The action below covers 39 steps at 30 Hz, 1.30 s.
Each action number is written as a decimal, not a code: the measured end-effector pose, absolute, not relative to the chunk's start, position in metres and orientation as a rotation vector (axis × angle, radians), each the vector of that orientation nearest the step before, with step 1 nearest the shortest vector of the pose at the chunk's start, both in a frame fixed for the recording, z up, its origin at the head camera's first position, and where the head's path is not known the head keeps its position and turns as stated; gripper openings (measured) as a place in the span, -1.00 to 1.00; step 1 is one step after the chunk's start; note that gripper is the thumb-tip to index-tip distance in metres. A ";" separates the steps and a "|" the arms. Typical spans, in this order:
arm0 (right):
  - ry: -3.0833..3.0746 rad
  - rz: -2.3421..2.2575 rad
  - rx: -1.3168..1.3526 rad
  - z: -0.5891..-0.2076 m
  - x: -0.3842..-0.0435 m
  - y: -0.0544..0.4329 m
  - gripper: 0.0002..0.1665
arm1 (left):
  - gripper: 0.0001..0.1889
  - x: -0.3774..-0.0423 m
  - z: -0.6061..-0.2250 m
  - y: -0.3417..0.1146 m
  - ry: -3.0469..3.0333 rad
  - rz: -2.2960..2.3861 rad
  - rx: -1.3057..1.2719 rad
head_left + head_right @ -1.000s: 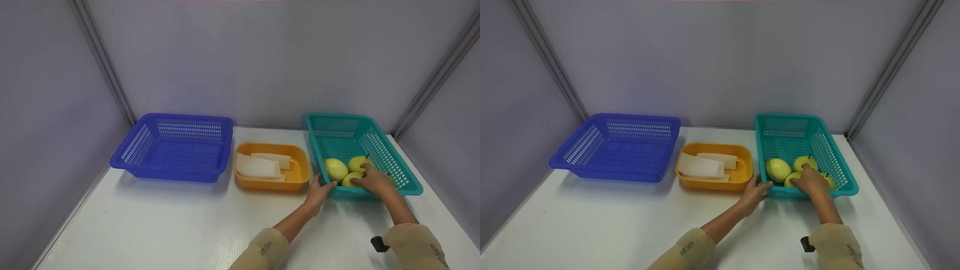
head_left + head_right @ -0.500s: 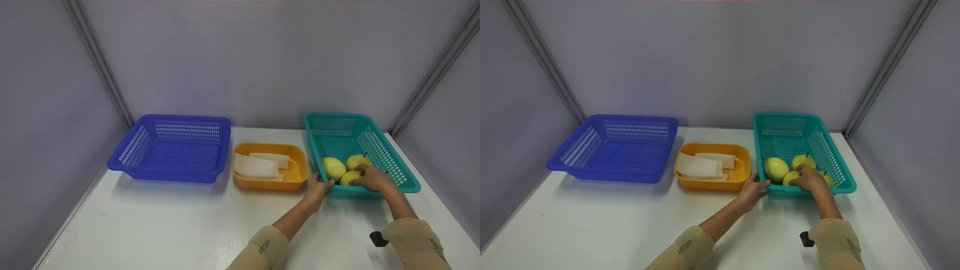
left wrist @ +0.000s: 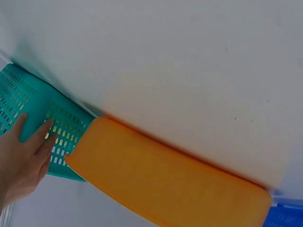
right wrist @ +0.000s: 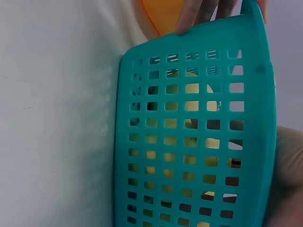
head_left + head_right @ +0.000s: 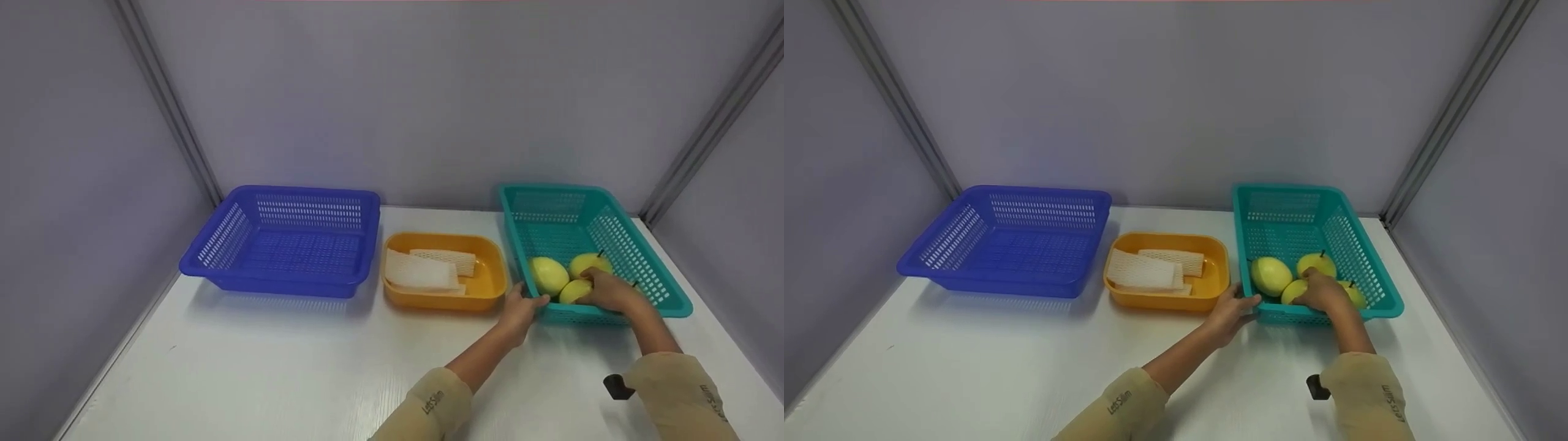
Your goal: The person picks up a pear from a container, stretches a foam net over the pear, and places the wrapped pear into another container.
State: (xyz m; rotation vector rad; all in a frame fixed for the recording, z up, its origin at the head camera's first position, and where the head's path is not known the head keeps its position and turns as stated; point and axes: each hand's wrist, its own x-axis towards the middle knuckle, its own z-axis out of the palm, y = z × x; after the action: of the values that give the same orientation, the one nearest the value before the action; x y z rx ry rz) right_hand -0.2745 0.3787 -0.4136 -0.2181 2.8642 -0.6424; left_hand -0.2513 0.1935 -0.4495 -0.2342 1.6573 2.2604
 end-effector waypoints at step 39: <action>2.892 -0.645 -0.011 -0.414 -0.271 0.380 0.07 | -0.44 -0.252 -0.449 0.194 1.665 2.259 -0.235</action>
State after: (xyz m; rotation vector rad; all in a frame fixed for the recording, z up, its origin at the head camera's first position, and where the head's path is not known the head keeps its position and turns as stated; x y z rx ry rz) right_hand -0.2711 0.3803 -0.4138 -0.0109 2.8923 -0.6447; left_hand -0.2524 0.1940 -0.4486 -0.2351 1.6650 2.2593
